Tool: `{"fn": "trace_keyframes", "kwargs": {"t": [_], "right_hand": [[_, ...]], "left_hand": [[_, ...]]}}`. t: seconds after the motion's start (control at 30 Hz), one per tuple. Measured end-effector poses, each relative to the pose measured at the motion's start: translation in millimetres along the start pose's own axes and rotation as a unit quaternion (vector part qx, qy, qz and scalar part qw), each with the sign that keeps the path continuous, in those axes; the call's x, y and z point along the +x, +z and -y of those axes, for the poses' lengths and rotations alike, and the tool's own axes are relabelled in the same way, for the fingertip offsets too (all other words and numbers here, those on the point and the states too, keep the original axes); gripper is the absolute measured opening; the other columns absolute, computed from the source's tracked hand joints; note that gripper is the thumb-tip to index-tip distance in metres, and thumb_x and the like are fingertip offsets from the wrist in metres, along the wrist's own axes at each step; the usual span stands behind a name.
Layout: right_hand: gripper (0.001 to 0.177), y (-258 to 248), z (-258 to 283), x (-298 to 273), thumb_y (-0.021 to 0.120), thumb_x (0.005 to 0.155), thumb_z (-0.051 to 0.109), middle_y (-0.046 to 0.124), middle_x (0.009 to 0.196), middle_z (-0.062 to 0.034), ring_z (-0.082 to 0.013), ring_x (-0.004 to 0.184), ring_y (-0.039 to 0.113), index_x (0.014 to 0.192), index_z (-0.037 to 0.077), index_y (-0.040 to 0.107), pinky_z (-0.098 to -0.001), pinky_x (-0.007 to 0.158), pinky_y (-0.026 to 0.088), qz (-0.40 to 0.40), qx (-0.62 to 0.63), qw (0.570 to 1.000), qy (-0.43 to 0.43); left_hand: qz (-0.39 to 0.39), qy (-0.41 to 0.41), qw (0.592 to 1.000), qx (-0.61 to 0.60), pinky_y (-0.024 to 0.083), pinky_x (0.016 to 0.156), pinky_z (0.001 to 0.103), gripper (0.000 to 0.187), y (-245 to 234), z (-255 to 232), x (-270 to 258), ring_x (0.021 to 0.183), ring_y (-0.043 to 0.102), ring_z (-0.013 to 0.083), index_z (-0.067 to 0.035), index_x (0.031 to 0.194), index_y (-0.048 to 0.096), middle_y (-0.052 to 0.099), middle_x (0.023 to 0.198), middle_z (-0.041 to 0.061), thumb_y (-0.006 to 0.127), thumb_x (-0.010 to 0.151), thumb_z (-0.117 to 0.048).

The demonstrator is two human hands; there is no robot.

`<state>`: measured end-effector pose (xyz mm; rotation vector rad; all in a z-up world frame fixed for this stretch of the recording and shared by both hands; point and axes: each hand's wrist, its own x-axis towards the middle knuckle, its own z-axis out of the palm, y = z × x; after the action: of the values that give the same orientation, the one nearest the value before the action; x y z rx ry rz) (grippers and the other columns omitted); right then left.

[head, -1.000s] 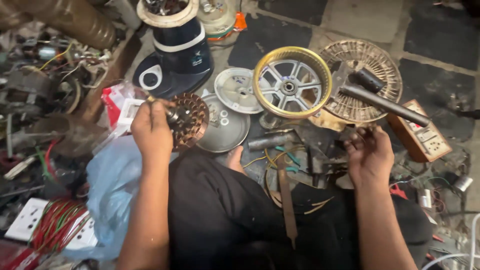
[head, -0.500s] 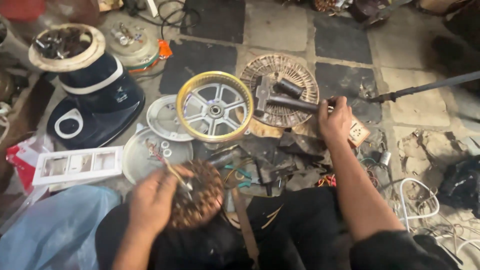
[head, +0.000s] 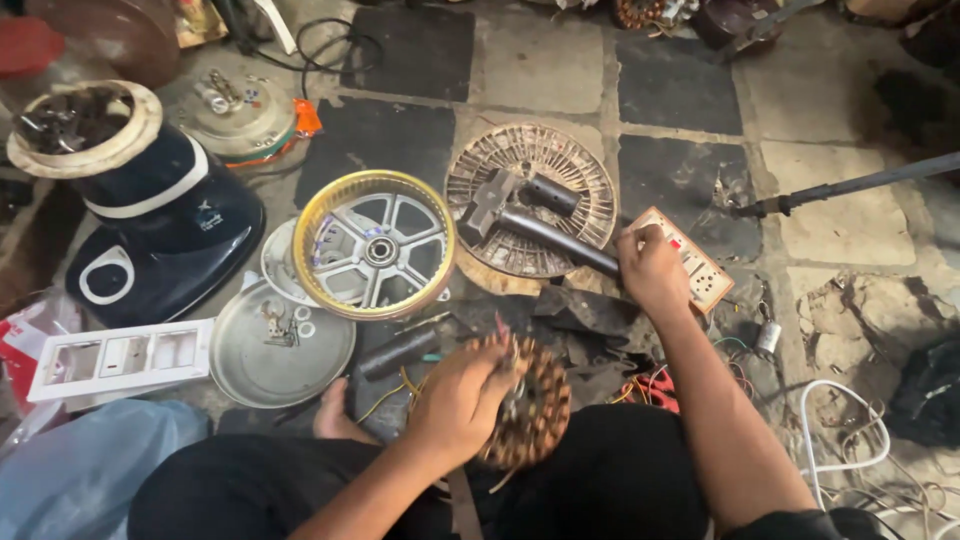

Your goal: The person repairs an electric fan motor by detaching the shaft from the stator using a hammer, filing and adjusting the stator assembly with a file and screwdriver, and hammering the motor components back into the fan casing.

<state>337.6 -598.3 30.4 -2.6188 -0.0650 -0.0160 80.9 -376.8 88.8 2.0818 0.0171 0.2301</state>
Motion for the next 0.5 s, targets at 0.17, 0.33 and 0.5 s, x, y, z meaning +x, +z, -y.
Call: {"fn": "trace_keyframes", "kwargs": {"t": [0.17,0.33,0.5], "right_hand": [[0.046,11,-25,16,0.055,0.104,0.042,0.07,0.097,-0.0297,-0.0451,0.098,0.069,0.11,-0.001,0.067,-0.0502,0.088,0.052,-0.061,0.092,0.994,-0.01],[0.044,6,-23,43,0.059,0.104,0.04,0.07,0.091,-0.0279,-0.0428,0.088,0.07,0.106,-0.004,0.066,-0.0501,0.082,0.053,-0.164,0.126,0.978,-0.008],[0.044,-3,16,56,0.058,0.103,0.043,0.073,0.093,-0.0248,-0.0415,0.089,0.071,0.109,-0.001,0.064,-0.0497,0.081,0.054,-0.135,0.124,0.982,0.055]], "left_hand": [[-0.139,0.136,0.981,-0.007,0.05,0.081,0.05,0.021,21,5,60,0.094,0.064,0.0429,0.002,0.112,0.062,0.067,0.098,0.021,0.062,0.1,-0.015],[-0.232,0.11,0.965,0.061,0.048,0.081,0.051,0.013,40,18,113,0.091,0.063,0.0408,-0.001,0.098,0.06,0.066,0.093,0.018,0.064,0.098,-0.013],[-0.299,0.104,0.945,0.083,0.046,0.084,0.051,0.012,46,29,148,0.094,0.063,0.0402,-0.001,0.101,0.06,0.066,0.096,0.017,0.063,0.099,-0.013]]}}
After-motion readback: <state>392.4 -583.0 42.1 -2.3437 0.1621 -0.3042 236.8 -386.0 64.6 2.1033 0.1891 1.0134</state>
